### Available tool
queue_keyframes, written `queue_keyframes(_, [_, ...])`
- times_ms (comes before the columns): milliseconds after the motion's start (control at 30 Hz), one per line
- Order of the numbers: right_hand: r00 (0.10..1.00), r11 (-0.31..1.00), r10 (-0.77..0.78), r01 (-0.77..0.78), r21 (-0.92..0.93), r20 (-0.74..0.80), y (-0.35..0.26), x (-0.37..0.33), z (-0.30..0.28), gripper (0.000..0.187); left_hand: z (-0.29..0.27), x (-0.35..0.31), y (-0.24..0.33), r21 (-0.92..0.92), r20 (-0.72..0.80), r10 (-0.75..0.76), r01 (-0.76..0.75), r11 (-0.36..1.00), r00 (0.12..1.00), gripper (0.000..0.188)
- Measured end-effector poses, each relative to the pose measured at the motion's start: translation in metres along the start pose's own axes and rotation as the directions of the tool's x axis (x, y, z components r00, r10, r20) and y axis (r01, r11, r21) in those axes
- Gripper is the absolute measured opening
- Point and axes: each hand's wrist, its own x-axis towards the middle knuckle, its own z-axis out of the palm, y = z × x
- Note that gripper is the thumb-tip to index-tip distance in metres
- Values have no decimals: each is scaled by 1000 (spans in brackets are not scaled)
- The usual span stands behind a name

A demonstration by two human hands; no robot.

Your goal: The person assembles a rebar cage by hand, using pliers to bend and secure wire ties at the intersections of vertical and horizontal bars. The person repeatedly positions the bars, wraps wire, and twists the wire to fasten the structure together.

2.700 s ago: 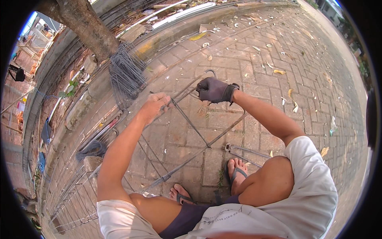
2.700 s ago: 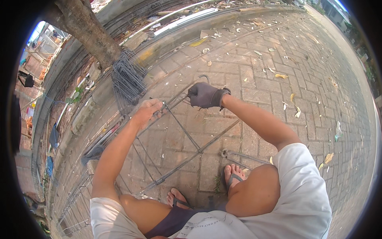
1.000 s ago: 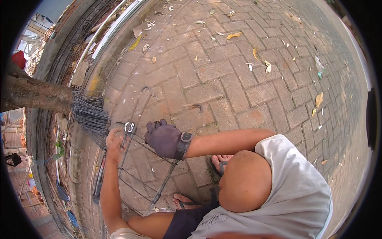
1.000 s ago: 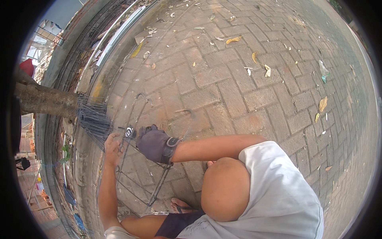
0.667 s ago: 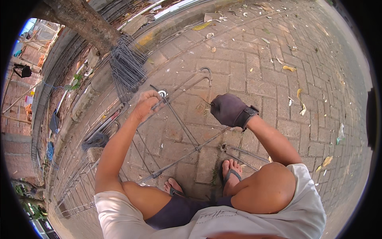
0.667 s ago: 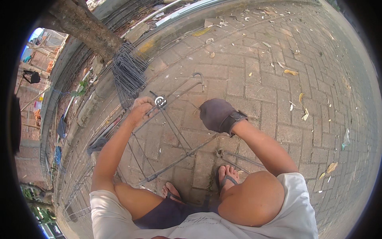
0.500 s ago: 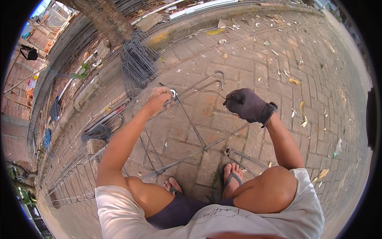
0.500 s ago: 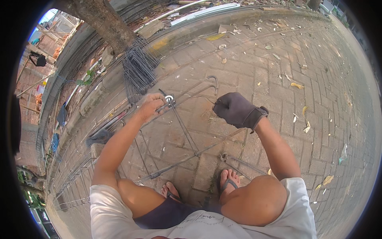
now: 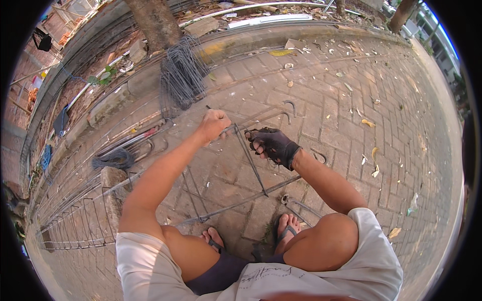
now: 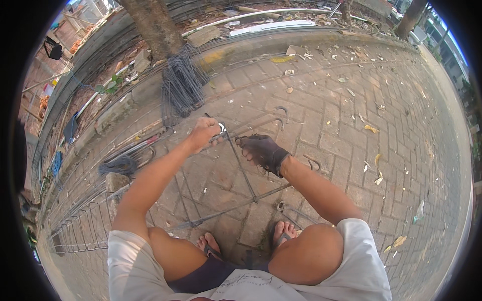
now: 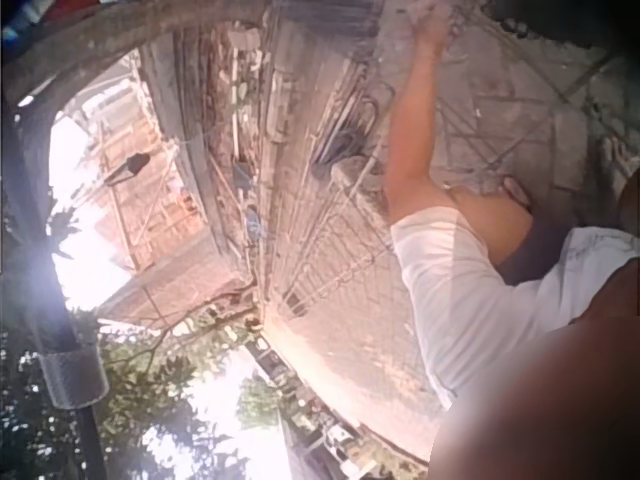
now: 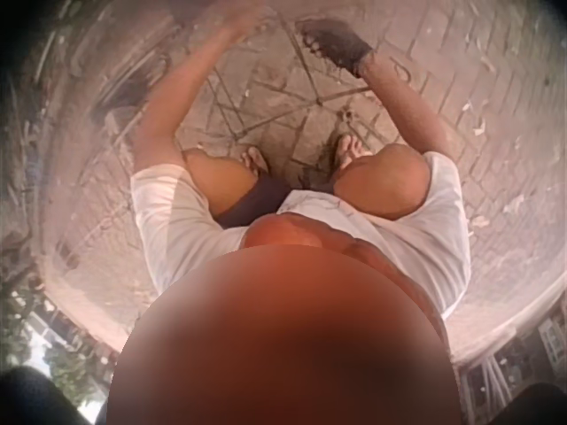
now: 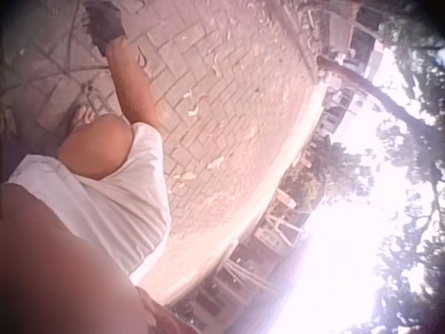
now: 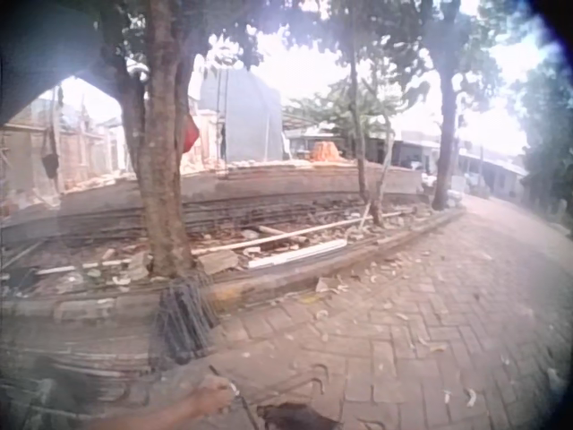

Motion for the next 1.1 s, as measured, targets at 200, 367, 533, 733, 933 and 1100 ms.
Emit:
queue_keyframes(200, [998, 997, -44, 41, -62, -49, 5, 16, 8, 24, -1, 5, -5, -17, -7, -28, 28, 999, 1000, 11])
queue_keyframes(367, [994, 969, -67, 43, -242, -91, -13, 20, 16, 16, 2, -4, 2, 42, -42, 19, -17, 999, 999, 25])
queue_keyframes(533, [992, 987, -68, 50, -155, -109, -17, 29, 33, 17, 10, -12, 12, -95, -121, 26, -38, 995, 992, 35])
queue_keyframes(733, [985, 998, -43, 51, 46, -165, -13, 37, 42, 18, 11, -17, 14, -101, -135, 55, -69, 993, 989, 45])
queue_keyframes(933, [990, 989, 19, 3, 148, -142, -17, 45, 47, 19, 8, -19, 18, 7, -143, 30, -29, 1000, 989, 47])
queue_keyframes(1100, [989, 972, -6, 41, 232, -147, -13, 52, 49, 21, 12, -23, 25, 38, -190, 90, -84, 996, 978, 45])
